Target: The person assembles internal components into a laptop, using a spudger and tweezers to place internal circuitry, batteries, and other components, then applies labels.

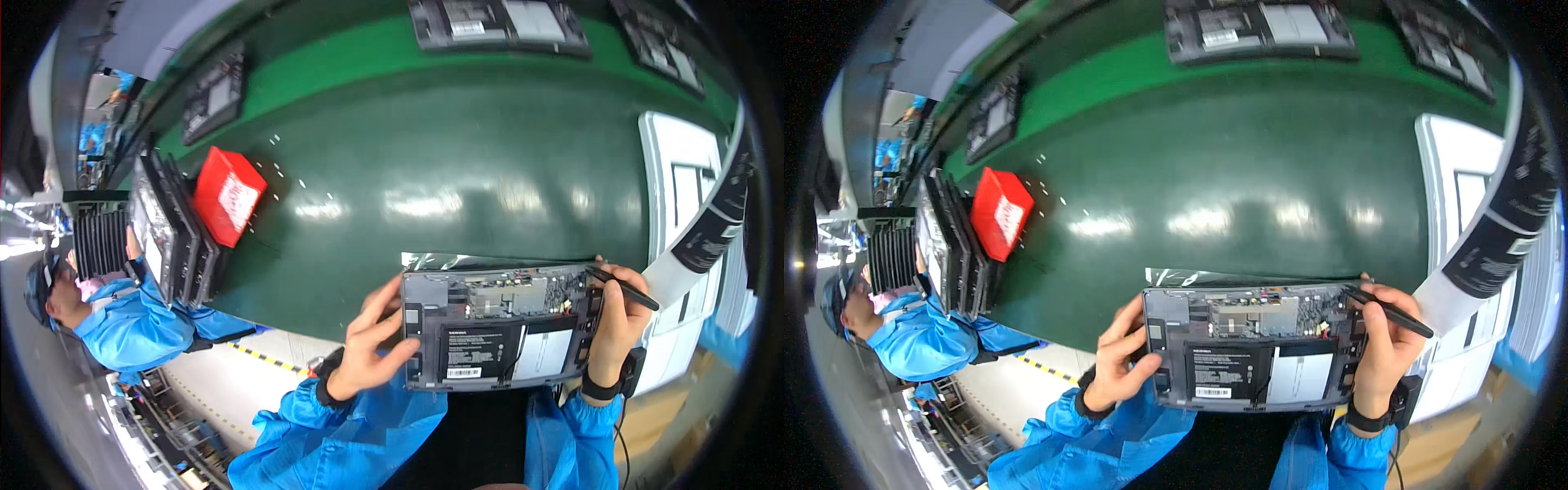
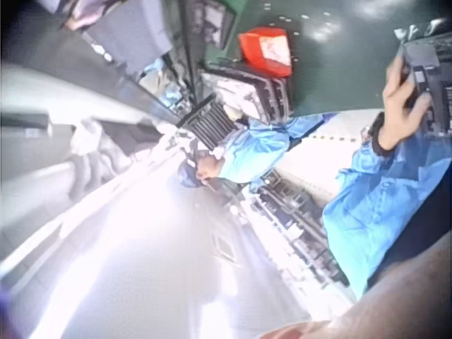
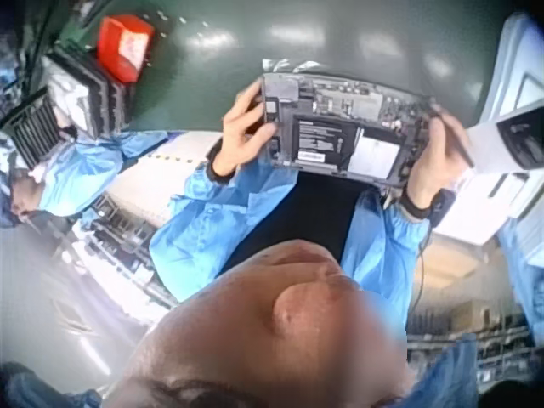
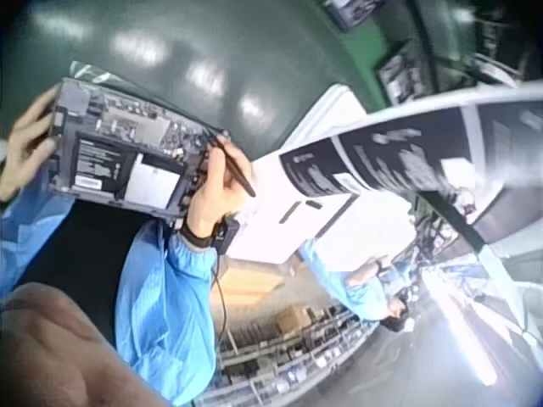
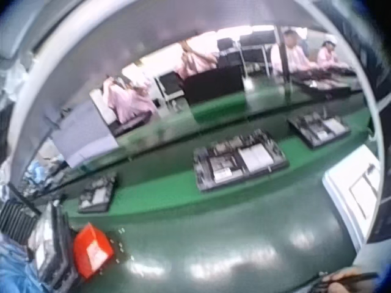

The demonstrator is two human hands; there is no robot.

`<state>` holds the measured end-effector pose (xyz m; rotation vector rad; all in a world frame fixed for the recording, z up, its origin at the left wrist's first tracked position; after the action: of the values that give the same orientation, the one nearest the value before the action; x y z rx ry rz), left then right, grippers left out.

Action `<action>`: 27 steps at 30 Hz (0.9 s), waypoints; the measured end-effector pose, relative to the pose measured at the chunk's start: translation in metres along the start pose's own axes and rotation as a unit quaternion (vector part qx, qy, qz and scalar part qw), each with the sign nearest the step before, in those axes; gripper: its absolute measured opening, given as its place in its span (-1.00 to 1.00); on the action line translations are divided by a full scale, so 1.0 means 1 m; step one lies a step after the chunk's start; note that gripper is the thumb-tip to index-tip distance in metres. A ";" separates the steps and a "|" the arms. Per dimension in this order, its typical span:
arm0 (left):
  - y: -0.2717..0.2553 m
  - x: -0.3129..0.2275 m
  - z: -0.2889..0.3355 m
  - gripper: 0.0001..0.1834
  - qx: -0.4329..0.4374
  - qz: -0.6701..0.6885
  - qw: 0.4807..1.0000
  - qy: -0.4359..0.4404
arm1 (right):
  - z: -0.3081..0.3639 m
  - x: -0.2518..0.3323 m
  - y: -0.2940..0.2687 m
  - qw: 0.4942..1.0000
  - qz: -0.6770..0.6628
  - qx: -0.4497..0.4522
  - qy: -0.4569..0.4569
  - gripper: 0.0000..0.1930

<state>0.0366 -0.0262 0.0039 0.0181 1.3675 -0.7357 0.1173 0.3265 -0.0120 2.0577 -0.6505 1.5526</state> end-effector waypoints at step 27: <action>-0.115 -0.031 -0.318 -0.55 -0.027 0.660 0.737 -0.144 | -0.279 -0.058 0.149 0.899 0.398 0.032 -0.179 -0.71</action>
<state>-0.2983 0.0326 0.0016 0.7326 0.7527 0.5124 -0.1967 0.3923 0.0128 2.2816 -1.7756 1.5810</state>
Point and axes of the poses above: each hand's wrist, its own z-axis away from the middle knuckle, its own y-axis out of the palm, x = y × z, the point moved 5 cm from there along -z, towards the middle knuckle, and after that the axes turned 15 degrees about -y, right-handed, at the moved point
